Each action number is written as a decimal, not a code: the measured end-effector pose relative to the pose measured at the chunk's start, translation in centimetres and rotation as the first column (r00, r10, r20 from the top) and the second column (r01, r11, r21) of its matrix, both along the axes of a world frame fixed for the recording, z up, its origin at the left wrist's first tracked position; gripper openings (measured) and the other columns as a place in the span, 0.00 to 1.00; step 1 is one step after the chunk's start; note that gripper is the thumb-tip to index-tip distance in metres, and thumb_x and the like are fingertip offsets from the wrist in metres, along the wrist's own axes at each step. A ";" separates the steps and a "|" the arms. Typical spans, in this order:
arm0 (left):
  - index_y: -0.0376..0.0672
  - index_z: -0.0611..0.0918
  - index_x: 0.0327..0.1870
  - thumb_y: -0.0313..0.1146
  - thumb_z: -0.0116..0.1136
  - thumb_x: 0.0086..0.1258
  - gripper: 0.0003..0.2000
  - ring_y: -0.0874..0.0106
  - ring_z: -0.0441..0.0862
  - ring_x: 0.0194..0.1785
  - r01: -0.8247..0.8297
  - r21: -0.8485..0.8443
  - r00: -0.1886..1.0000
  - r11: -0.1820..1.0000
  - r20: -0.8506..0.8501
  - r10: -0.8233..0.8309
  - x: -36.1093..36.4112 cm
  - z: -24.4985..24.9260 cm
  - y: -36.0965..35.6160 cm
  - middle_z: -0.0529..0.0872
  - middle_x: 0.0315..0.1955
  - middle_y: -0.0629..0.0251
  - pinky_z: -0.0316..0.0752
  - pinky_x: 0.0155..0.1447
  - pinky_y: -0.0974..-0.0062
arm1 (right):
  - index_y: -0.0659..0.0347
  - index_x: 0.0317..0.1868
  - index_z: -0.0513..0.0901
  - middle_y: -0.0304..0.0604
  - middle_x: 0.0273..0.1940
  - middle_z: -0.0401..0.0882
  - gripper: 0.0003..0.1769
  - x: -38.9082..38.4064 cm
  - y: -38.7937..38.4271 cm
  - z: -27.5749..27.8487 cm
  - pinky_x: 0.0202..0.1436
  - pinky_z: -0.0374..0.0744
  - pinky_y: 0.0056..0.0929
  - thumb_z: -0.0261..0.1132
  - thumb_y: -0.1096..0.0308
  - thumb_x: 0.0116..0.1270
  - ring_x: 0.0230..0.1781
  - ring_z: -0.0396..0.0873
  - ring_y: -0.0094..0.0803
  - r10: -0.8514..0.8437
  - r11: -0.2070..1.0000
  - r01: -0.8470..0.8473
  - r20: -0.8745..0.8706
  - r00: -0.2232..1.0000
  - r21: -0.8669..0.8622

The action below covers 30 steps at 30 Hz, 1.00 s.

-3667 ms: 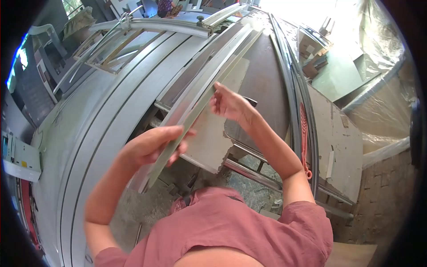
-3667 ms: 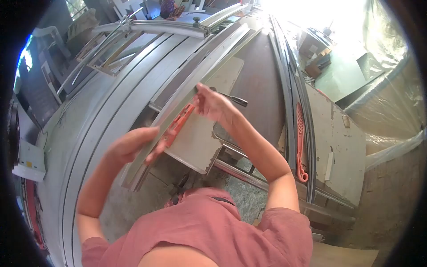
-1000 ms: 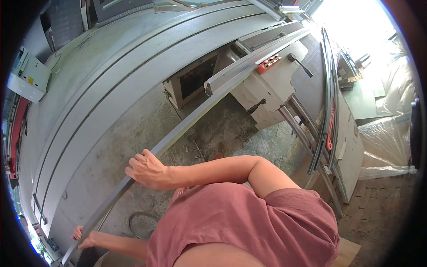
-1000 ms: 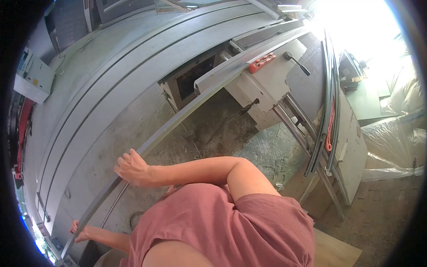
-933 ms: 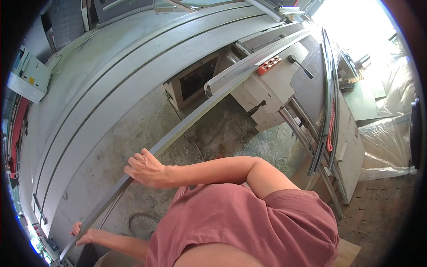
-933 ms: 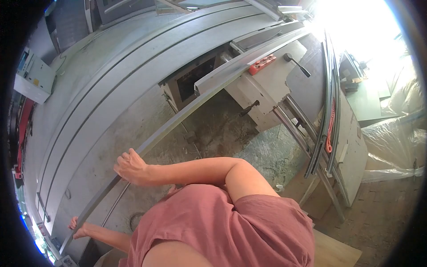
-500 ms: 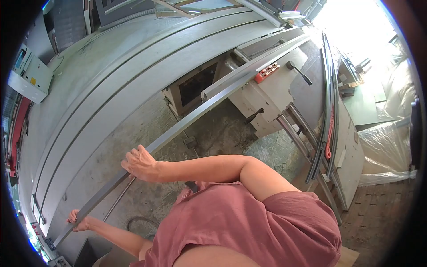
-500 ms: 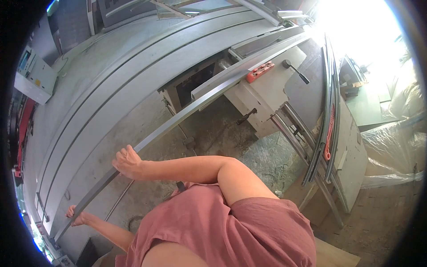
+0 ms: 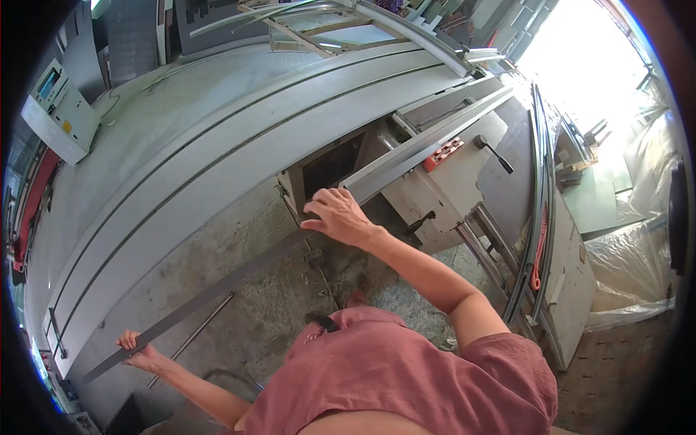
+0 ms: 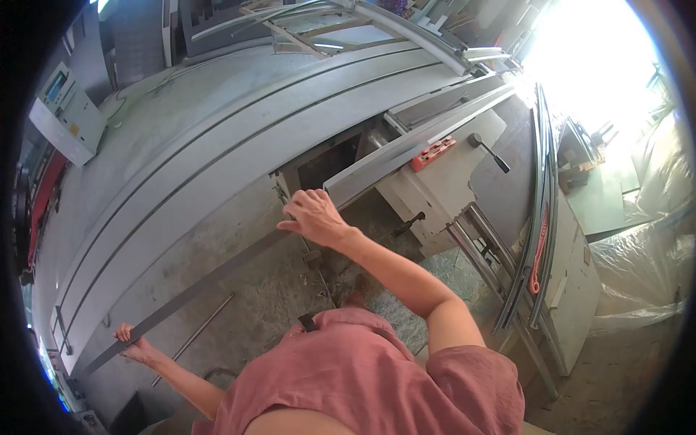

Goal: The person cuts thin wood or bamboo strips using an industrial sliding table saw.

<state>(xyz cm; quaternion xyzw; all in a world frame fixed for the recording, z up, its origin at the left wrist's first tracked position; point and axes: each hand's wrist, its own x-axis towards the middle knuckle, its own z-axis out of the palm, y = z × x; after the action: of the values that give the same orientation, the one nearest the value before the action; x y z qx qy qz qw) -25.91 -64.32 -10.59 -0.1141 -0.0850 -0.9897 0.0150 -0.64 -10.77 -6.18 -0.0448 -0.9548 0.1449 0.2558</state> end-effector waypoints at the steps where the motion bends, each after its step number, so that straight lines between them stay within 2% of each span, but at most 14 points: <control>1: 0.35 0.72 0.32 0.37 0.42 0.71 0.14 0.75 0.61 0.26 0.013 0.002 1.000 1.000 0.007 -0.013 0.1 0.4 0.9 0.63 0.21 0.67 0.61 0.27 0.81 | 0.55 0.45 0.77 0.42 0.37 0.75 0.20 0.6 1.0 -0.5 0.52 0.70 0.38 0.62 0.49 0.63 0.42 0.75 0.38 0.025 1.000 -0.024 0.071 0.997 -0.010; 3: 0.35 0.72 0.32 0.37 0.43 0.71 0.13 0.75 0.61 0.26 0.014 -0.009 1.000 1.000 0.018 -0.014 0.3 0.2 2.8 0.63 0.22 0.67 0.61 0.28 0.81 | 0.56 0.43 0.76 0.41 0.35 0.75 0.18 1.5 2.4 -0.8 0.52 0.70 0.37 0.62 0.50 0.64 0.41 0.75 0.37 0.039 0.999 -0.035 0.141 0.989 -0.026; 5: 0.35 0.72 0.32 0.36 0.43 0.71 0.12 0.75 0.61 0.27 0.010 -0.019 0.999 1.000 0.030 -0.010 -0.1 -0.7 3.8 0.63 0.22 0.67 0.61 0.28 0.81 | 0.57 0.37 0.76 0.39 0.33 0.75 0.16 2.0 3.6 -0.2 0.51 0.70 0.37 0.60 0.51 0.65 0.39 0.75 0.38 0.020 0.990 0.004 0.162 0.987 -0.144; 6: 0.35 0.72 0.32 0.35 0.45 0.70 0.11 0.75 0.61 0.27 0.026 -0.045 0.999 0.999 0.033 -0.025 -0.4 -1.4 3.8 0.63 0.22 0.67 0.61 0.29 0.80 | 0.57 0.33 0.76 0.40 0.33 0.75 0.17 2.1 4.5 -0.2 0.51 0.70 0.37 0.60 0.51 0.66 0.40 0.75 0.38 0.016 0.980 0.032 0.238 0.971 -0.197; 7: 0.35 0.71 0.32 0.33 0.46 0.69 0.10 0.74 0.61 0.27 0.042 -0.072 0.998 0.996 0.039 -0.039 -0.2 -1.2 4.5 0.63 0.22 0.67 0.61 0.29 0.80 | 0.57 0.33 0.76 0.40 0.33 0.75 0.17 2.3 5.2 -0.1 0.51 0.70 0.37 0.60 0.51 0.66 0.40 0.75 0.38 0.010 0.980 0.039 0.240 0.971 -0.197; 9: 0.36 0.71 0.31 0.32 0.47 0.68 0.08 0.74 0.62 0.27 0.013 -0.093 0.997 0.996 0.071 -0.006 0.6 -1.2 6.0 0.63 0.22 0.67 0.61 0.30 0.79 | 0.58 0.32 0.77 0.38 0.31 0.75 0.17 2.7 6.5 -0.3 0.49 0.71 0.36 0.61 0.51 0.65 0.38 0.75 0.36 0.076 0.995 -0.082 -0.099 0.992 -0.052; 10: 0.36 0.71 0.31 0.30 0.49 0.67 0.07 0.74 0.62 0.27 -0.023 -0.113 0.995 0.993 0.098 0.034 1.1 -1.3 6.7 0.63 0.22 0.67 0.61 0.30 0.79 | 0.58 0.32 0.77 0.38 0.31 0.75 0.17 3.0 7.3 -0.2 0.49 0.71 0.36 0.61 0.51 0.65 0.38 0.75 0.36 0.075 0.995 -0.081 -0.096 0.993 -0.060; 13: 0.38 0.70 0.31 0.30 0.49 0.65 0.06 0.74 0.61 0.27 -0.034 -0.086 0.981 0.996 0.187 0.050 3.4 -0.7 10.4 0.63 0.22 0.68 0.62 0.30 0.79 | 0.57 0.31 0.79 0.37 0.32 0.75 0.17 4.2 9.6 0.1 0.50 0.71 0.36 0.60 0.51 0.65 0.38 0.75 0.34 0.002 1.000 -0.001 -0.028 1.000 0.023; 15: 0.38 0.70 0.30 0.31 0.48 0.65 0.06 0.74 0.62 0.27 -0.053 -0.141 0.971 0.989 0.226 0.084 4.5 -1.1 12.1 0.63 0.22 0.68 0.62 0.31 0.79 | 0.55 0.28 0.81 0.35 0.31 0.76 0.19 5.1 11.3 0.1 0.51 0.70 0.37 0.59 0.50 0.66 0.38 0.75 0.33 -0.043 0.997 0.041 0.039 0.998 0.069; 20: 0.39 0.70 0.30 0.37 0.48 0.66 0.10 0.74 0.63 0.29 -0.064 -0.169 0.934 0.983 0.336 0.119 8.2 -2.0 18.8 0.65 0.24 0.68 0.63 0.33 0.78 | 0.56 0.27 0.84 0.37 0.31 0.77 0.28 6.8 16.3 0.4 0.62 0.62 0.47 0.50 0.43 0.69 0.39 0.77 0.32 -0.143 0.987 0.122 0.240 0.960 0.101; 23: 0.40 0.69 0.31 0.39 0.47 0.67 0.12 0.73 0.64 0.29 -0.115 -0.223 0.903 0.968 0.383 0.196 10.7 -1.7 24.0 0.65 0.24 0.67 0.64 0.34 0.76 | 0.56 0.27 0.84 0.37 0.31 0.77 0.29 7.9 19.8 0.5 0.62 0.61 0.48 0.48 0.42 0.70 0.39 0.77 0.33 -0.217 0.971 0.173 0.293 0.931 0.167; 25: 0.40 0.68 0.31 0.41 0.46 0.67 0.12 0.72 0.64 0.30 -0.088 -0.222 0.903 0.971 0.395 0.172 11.9 -2.0 26.1 0.65 0.24 0.67 0.64 0.35 0.76 | 0.56 0.27 0.84 0.38 0.31 0.77 0.31 8.7 21.8 0.8 0.63 0.60 0.48 0.47 0.41 0.70 0.39 0.77 0.34 -0.225 0.971 0.186 0.310 0.924 0.152; 27: 0.40 0.68 0.31 0.42 0.46 0.68 0.13 0.72 0.64 0.30 -0.106 -0.246 0.895 0.964 0.399 0.200 13.0 -2.0 28.2 0.65 0.25 0.67 0.64 0.35 0.75 | 0.57 0.27 0.85 0.39 0.31 0.77 0.31 9.2 23.5 1.3 0.64 0.59 0.49 0.47 0.40 0.70 0.40 0.77 0.34 -0.261 0.964 0.208 0.440 0.859 0.167; 30: 0.40 0.69 0.32 0.45 0.46 0.69 0.15 0.72 0.64 0.31 -0.064 -0.181 0.939 0.981 0.322 0.120 13.4 -3.2 28.7 0.65 0.25 0.66 0.65 0.36 0.75 | 0.58 0.27 0.85 0.40 0.31 0.77 0.32 9.8 25.8 0.7 0.65 0.58 0.49 0.47 0.40 0.69 0.40 0.78 0.37 -0.244 0.967 0.192 0.406 0.881 0.165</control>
<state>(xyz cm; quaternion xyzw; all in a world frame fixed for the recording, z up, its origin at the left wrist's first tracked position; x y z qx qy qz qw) -12.52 -35.61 -13.83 0.0575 -0.1746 -0.9823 0.0373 9.15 14.99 -5.51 -0.1668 -0.9832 0.0445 0.0596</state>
